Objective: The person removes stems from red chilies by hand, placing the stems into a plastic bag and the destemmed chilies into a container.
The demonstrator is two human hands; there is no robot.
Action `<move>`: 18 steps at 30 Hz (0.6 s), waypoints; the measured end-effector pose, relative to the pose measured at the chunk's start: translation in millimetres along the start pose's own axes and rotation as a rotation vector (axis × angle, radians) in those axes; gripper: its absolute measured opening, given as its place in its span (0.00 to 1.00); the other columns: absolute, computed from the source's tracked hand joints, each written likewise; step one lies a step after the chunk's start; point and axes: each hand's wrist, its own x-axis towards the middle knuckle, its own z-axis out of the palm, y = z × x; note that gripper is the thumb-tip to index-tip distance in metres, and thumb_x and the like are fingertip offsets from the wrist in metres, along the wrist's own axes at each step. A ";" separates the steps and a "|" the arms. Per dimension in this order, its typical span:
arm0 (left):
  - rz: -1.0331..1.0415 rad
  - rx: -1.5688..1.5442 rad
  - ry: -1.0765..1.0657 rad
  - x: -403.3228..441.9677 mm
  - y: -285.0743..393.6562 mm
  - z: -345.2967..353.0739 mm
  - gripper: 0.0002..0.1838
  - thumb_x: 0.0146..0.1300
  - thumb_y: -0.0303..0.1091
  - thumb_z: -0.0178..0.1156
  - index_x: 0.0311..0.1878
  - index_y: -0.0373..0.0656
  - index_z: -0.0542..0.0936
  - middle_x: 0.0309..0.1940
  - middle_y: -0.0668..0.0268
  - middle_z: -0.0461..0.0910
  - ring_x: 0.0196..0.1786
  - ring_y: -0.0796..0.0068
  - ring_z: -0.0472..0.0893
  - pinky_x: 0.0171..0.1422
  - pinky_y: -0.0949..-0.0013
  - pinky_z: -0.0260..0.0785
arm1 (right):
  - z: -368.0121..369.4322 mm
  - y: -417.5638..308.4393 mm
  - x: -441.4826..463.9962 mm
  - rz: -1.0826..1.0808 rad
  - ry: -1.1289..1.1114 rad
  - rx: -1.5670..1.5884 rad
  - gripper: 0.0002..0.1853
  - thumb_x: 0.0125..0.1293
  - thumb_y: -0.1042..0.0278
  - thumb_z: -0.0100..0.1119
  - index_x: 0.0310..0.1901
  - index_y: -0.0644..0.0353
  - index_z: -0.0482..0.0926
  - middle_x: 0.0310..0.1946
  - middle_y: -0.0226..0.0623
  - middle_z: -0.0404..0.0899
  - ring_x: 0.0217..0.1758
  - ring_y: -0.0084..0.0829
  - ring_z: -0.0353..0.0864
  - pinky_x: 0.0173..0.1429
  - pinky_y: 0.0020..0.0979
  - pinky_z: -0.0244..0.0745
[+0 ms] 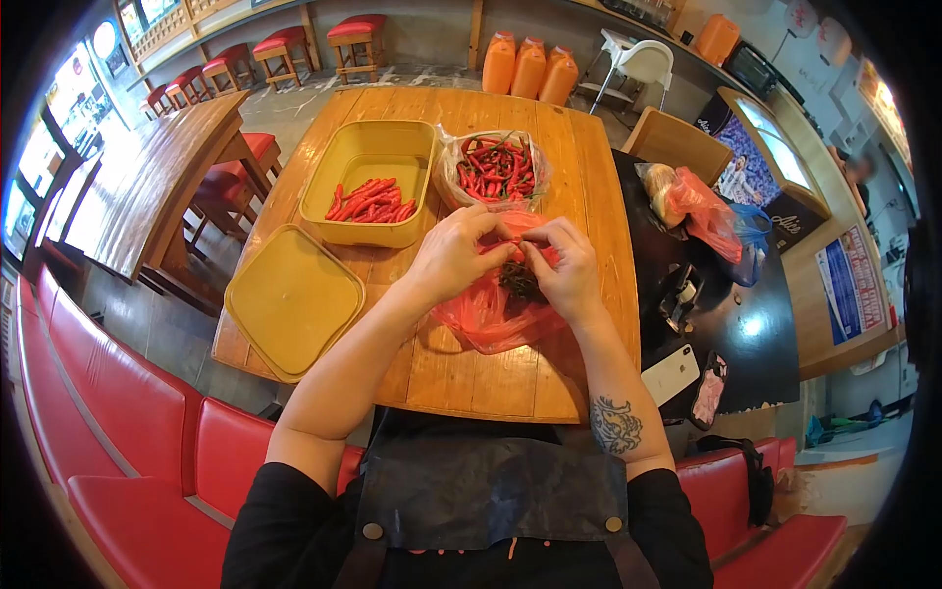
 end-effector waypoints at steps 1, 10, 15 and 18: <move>0.004 -0.003 0.011 -0.1 -0.5 1.1 0.10 0.53 0.33 0.67 0.35 0.38 0.80 0.31 0.58 0.77 0.36 0.60 0.78 0.42 0.63 0.70 | -0.2 -0.2 -0.3 0.013 0.011 -0.007 0.05 0.54 0.72 0.65 0.32 0.58 0.79 0.31 0.36 0.76 0.37 0.40 0.76 0.44 0.37 0.68; -0.089 0.015 0.002 -0.5 2.7 4.8 0.11 0.53 0.34 0.68 0.32 0.36 0.79 0.28 0.57 0.77 0.35 0.59 0.78 0.41 0.63 0.70 | -0.4 -1.1 -1.2 -0.001 0.000 -0.019 0.07 0.53 0.72 0.66 0.27 0.59 0.75 0.27 0.35 0.75 0.35 0.40 0.76 0.42 0.37 0.66; -0.126 0.009 0.018 -1.6 5.5 6.2 0.12 0.54 0.36 0.68 0.32 0.35 0.80 0.28 0.56 0.79 0.32 0.61 0.79 0.38 0.64 0.70 | 1.5 -2.3 -1.5 -0.006 0.019 -0.025 0.08 0.52 0.72 0.66 0.25 0.59 0.73 0.25 0.35 0.74 0.33 0.40 0.75 0.41 0.38 0.66; -0.202 -0.010 0.009 -2.1 8.8 6.7 0.14 0.54 0.37 0.68 0.32 0.35 0.80 0.27 0.56 0.80 0.28 0.64 0.79 0.35 0.65 0.71 | 2.2 -3.4 -1.8 -0.002 0.031 -0.036 0.09 0.51 0.72 0.66 0.24 0.59 0.73 0.24 0.35 0.74 0.31 0.40 0.75 0.40 0.38 0.66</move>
